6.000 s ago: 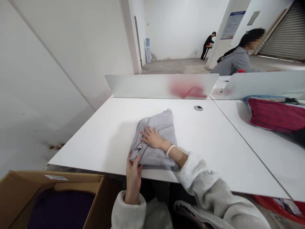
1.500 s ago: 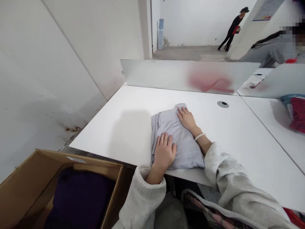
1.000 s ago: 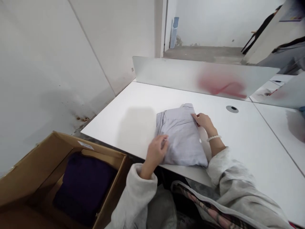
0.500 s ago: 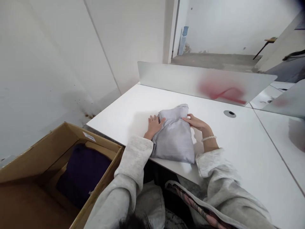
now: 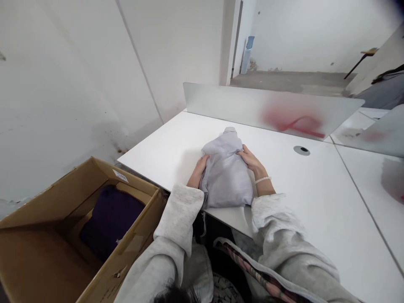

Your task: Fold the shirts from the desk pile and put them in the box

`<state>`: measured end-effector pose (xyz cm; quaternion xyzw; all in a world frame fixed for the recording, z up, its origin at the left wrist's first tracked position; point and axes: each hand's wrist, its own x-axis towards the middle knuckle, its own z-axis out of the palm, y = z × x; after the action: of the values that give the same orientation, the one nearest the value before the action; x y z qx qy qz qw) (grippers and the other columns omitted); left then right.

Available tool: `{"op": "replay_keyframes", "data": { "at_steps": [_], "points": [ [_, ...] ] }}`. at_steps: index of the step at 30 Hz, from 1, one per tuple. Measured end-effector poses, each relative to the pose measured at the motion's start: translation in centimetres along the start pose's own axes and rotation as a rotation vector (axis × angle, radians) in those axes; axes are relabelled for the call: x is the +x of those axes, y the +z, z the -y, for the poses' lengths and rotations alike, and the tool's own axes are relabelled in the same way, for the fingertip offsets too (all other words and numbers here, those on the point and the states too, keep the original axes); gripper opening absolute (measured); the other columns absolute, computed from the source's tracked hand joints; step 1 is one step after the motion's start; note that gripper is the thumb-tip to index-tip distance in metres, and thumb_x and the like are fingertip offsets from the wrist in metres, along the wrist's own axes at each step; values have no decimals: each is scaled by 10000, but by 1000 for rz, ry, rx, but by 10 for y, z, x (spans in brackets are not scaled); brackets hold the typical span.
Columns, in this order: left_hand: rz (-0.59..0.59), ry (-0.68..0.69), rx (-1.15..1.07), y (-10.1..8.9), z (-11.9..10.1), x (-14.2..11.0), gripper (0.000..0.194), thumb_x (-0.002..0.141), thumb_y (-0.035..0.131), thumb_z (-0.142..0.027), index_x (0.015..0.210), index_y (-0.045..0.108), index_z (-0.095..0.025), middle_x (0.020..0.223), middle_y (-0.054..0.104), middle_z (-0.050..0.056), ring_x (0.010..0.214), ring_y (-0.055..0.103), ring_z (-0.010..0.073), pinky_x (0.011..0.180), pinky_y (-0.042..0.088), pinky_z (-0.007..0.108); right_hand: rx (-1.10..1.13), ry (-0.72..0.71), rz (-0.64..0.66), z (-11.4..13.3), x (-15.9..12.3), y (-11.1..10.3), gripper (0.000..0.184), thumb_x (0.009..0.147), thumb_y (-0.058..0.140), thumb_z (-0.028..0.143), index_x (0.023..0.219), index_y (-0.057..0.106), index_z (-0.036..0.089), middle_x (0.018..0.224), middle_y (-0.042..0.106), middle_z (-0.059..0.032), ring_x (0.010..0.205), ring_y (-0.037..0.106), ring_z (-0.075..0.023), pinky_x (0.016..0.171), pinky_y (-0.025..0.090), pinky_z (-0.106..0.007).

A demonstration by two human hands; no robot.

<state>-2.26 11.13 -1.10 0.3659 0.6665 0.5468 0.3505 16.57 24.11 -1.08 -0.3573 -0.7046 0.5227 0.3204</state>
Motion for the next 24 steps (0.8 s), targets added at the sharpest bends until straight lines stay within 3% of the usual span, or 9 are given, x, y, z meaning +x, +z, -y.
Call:
{"op": "replay_keyframes", "data": {
  "at_steps": [7,12,17,21,24],
  "points": [
    [110,-11,-130,8,-9,3,340,819,565,-371,1060,665,-154,1122,683,99,1088,613,274,972,470,419,20,-79,-89,-1,4,-4,507,791,423,332,1277,429,190,1237,591,-70,1103,560,-209,940,466,-364],
    [181,23,-151,12,-18,11,312,842,543,-422,1029,691,-220,1116,691,46,1106,606,256,979,480,411,177,-74,-163,12,-1,-7,636,744,414,247,1377,389,196,1278,584,-47,1161,541,-226,973,452,-386],
    [348,-109,-178,19,-21,11,417,846,484,-543,980,709,-218,965,725,73,986,658,259,903,526,423,194,-120,-145,27,-8,-8,678,747,374,205,1423,326,203,1336,539,-37,1186,524,-200,987,441,-341],
    [189,75,-257,9,-22,12,398,817,571,-424,1158,622,-226,1164,667,55,1088,609,249,975,475,414,121,-170,-162,42,-8,-9,649,783,370,229,1428,304,211,1337,532,-42,1176,526,-209,992,433,-347],
    [44,242,-219,-14,-30,5,468,828,568,-408,1249,538,-207,1271,602,67,1167,556,243,1002,442,384,23,-220,-189,60,-8,-1,585,836,358,274,1415,301,220,1344,514,-49,1188,507,-214,999,429,-359]
  ]
}}
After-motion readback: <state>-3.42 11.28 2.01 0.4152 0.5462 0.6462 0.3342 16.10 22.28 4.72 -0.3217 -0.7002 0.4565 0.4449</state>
